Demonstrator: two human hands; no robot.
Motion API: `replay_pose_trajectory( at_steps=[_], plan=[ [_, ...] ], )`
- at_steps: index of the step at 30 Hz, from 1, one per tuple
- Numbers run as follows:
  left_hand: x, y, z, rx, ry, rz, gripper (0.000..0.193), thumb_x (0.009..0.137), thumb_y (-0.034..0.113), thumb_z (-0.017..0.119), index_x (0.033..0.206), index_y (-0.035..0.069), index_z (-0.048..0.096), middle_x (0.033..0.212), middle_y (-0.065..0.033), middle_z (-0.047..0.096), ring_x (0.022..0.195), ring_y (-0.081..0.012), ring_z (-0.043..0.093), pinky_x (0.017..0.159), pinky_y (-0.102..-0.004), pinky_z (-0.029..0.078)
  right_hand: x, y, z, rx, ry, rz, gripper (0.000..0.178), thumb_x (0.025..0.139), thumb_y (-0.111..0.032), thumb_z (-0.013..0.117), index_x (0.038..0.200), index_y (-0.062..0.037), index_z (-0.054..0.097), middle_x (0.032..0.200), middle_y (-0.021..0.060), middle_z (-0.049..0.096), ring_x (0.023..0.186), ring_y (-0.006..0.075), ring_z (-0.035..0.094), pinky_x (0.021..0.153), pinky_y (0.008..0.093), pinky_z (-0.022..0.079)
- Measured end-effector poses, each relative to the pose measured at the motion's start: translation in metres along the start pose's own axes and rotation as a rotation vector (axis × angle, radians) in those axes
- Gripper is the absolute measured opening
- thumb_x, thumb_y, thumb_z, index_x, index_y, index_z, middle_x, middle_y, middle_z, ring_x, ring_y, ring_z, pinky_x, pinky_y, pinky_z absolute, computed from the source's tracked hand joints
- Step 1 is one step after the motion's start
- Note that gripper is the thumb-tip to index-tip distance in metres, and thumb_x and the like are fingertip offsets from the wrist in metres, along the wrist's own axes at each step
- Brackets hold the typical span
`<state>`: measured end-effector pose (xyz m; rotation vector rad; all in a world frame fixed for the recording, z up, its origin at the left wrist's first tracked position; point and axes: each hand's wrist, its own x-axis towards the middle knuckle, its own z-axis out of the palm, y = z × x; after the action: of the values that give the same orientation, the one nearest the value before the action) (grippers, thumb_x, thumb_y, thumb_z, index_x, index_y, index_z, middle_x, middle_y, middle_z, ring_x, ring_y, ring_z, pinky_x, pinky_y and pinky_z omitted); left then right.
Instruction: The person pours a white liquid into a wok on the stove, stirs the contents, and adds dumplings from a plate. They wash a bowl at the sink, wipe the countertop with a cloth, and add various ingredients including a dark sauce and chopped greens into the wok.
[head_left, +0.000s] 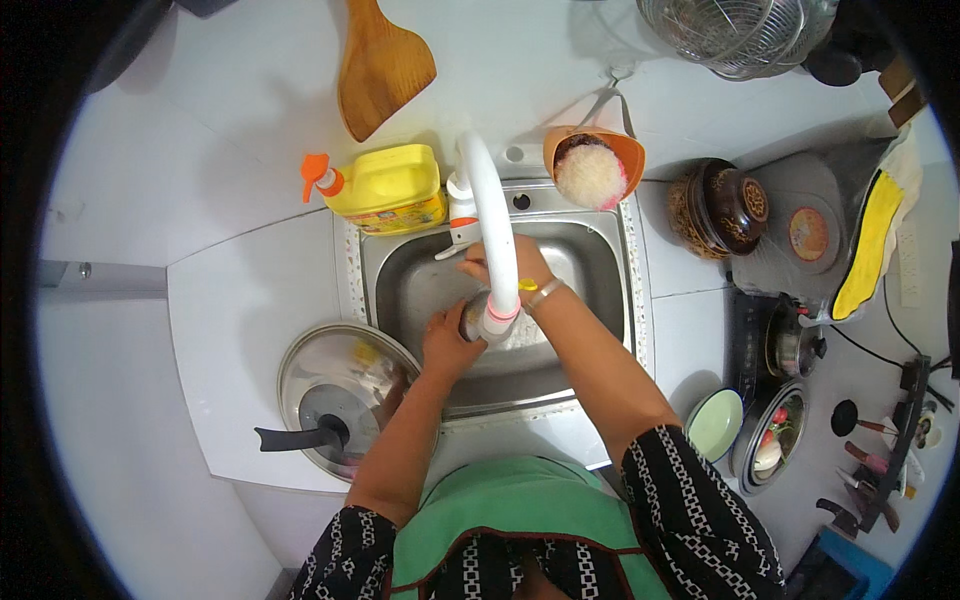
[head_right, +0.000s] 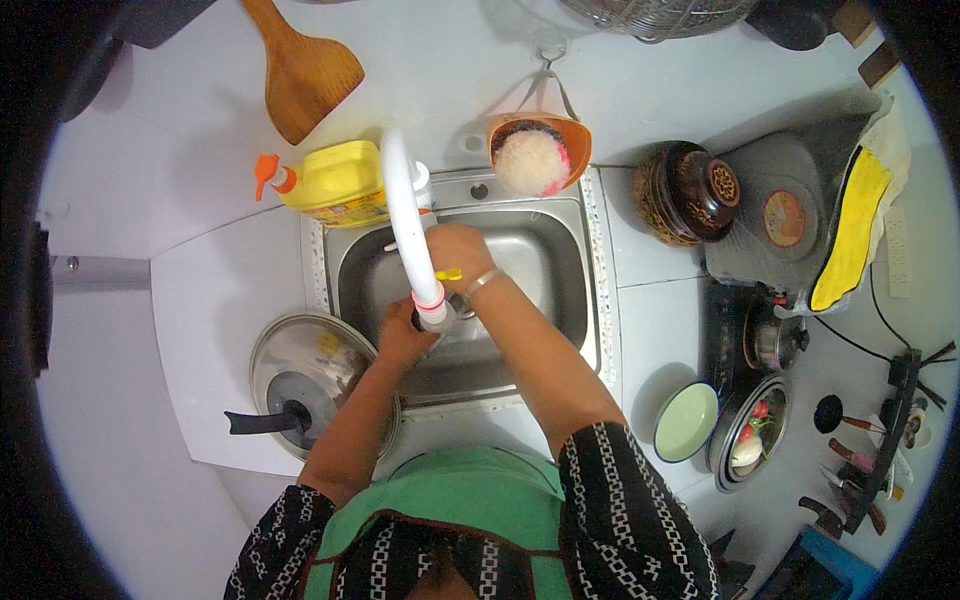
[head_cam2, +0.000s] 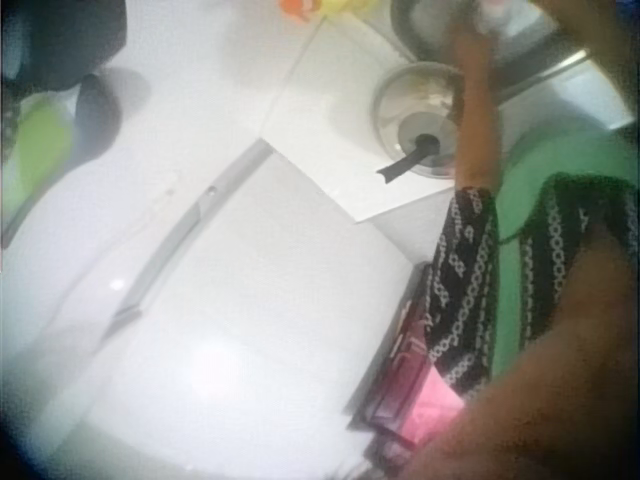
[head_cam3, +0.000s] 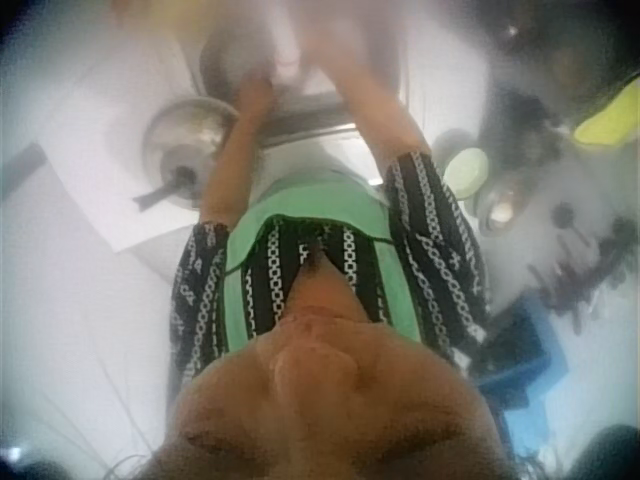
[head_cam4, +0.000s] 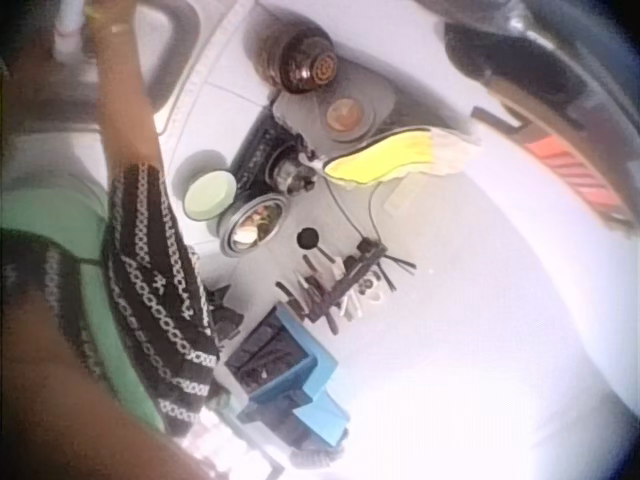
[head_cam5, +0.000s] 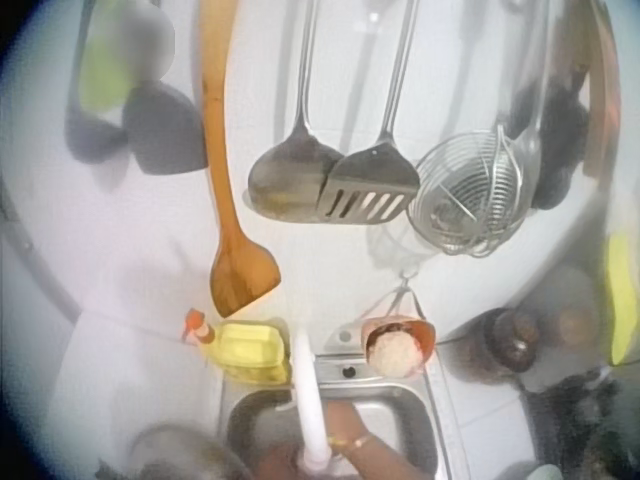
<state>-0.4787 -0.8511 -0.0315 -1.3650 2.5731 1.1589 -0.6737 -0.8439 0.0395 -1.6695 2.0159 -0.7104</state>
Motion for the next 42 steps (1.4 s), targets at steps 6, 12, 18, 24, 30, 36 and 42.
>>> replay_pose_trajectory(
  at_steps=[6, 12, 18, 24, 30, 36, 42],
  plan=[
    [-0.006, 0.013, -0.006, 0.138, -0.022, 0.065, 0.074, 0.058, 0.027, 0.075, 0.125, 0.012, 0.048, 0.114, -0.0191, 0.051, 0.107, -0.0355, 0.049, 0.090, -0.0445, 0.041, 0.025, 0.030, 0.067, 0.086, 0.059, 0.029, 0.018, 0.083, -0.023, 0.060, 0.087, -0.0068, 0.066, 0.080, 0.0121, 0.064, 0.075, 0.0259, 0.061, 0.069, 0.0336, 0.048],
    [-0.038, 0.033, -0.001, 0.390, -0.134, 0.323, 0.074, 0.056, 0.026, 0.077, 0.124, 0.013, 0.049, 0.120, -0.0171, 0.046, 0.114, -0.0341, 0.044, 0.092, -0.0482, 0.036, -0.054, 0.037, 0.032, 0.847, 0.250, 0.260, 0.028, 0.086, -0.010, 0.054, 0.112, -0.0031, 0.060, 0.094, 0.0096, 0.066, 0.070, 0.0145, 0.063, 0.065, 0.0249, 0.050],
    [-0.065, 0.080, 0.002, -0.047, -0.197, 0.413, 0.074, 0.056, 0.027, 0.078, 0.124, 0.018, 0.050, 0.125, -0.0195, 0.045, 0.111, -0.0376, 0.047, 0.095, -0.0470, 0.035, -0.195, 0.010, 0.001, 1.082, 0.378, 0.571, 0.024, 0.088, -0.014, 0.055, 0.108, -0.0028, 0.062, 0.094, 0.0059, 0.066, 0.076, 0.0120, 0.062, 0.068, 0.0251, 0.049],
    [-0.080, 0.068, 0.020, 0.408, -0.018, 0.523, 0.068, 0.058, 0.024, 0.075, 0.121, 0.018, 0.052, 0.125, -0.0211, 0.045, 0.115, -0.0363, 0.044, 0.094, -0.0495, 0.033, -0.277, -0.027, 0.021, 0.618, 0.706, 0.547, 0.022, 0.085, -0.009, 0.053, 0.105, -0.0039, 0.061, 0.096, 0.0080, 0.064, 0.083, 0.0147, 0.060, 0.076, 0.0271, 0.048],
    [-0.105, 0.130, 0.037, 0.366, 0.156, 0.694, 0.070, 0.060, 0.018, 0.073, 0.126, 0.019, 0.049, 0.125, -0.0197, 0.042, 0.117, -0.0350, 0.041, 0.095, -0.0477, 0.032, -0.342, -0.021, 0.024, 0.600, 0.894, 0.622, 0.020, 0.081, -0.009, 0.056, 0.099, -0.0079, 0.063, 0.096, 0.0121, 0.063, 0.082, 0.0236, 0.062, 0.075, 0.0326, 0.049],
    [-0.152, 0.251, 0.085, 0.046, 0.335, 0.838, 0.069, 0.062, 0.013, 0.072, 0.127, 0.017, 0.048, 0.120, -0.0180, 0.044, 0.111, -0.0348, 0.045, 0.094, -0.0432, 0.036, -0.463, 0.015, 0.003, 0.483, 1.112, 0.730, 0.020, 0.081, -0.008, 0.056, 0.100, -0.0078, 0.063, 0.093, 0.0117, 0.062, 0.081, 0.0235, 0.062, 0.074, 0.0310, 0.049],
    [-0.137, 0.268, 0.152, -0.760, -0.003, 0.479, 0.048, 0.080, 0.013, 0.062, 0.123, -0.002, 0.046, 0.117, -0.0134, 0.053, 0.103, -0.0200, 0.054, 0.084, -0.0331, 0.045, -0.543, 0.056, 0.000, 0.761, 1.185, 0.797, 0.018, 0.085, -0.008, 0.053, 0.100, -0.0023, 0.061, 0.088, 0.0091, 0.064, 0.076, 0.0165, 0.061, 0.072, 0.0272, 0.048]
  ],
)
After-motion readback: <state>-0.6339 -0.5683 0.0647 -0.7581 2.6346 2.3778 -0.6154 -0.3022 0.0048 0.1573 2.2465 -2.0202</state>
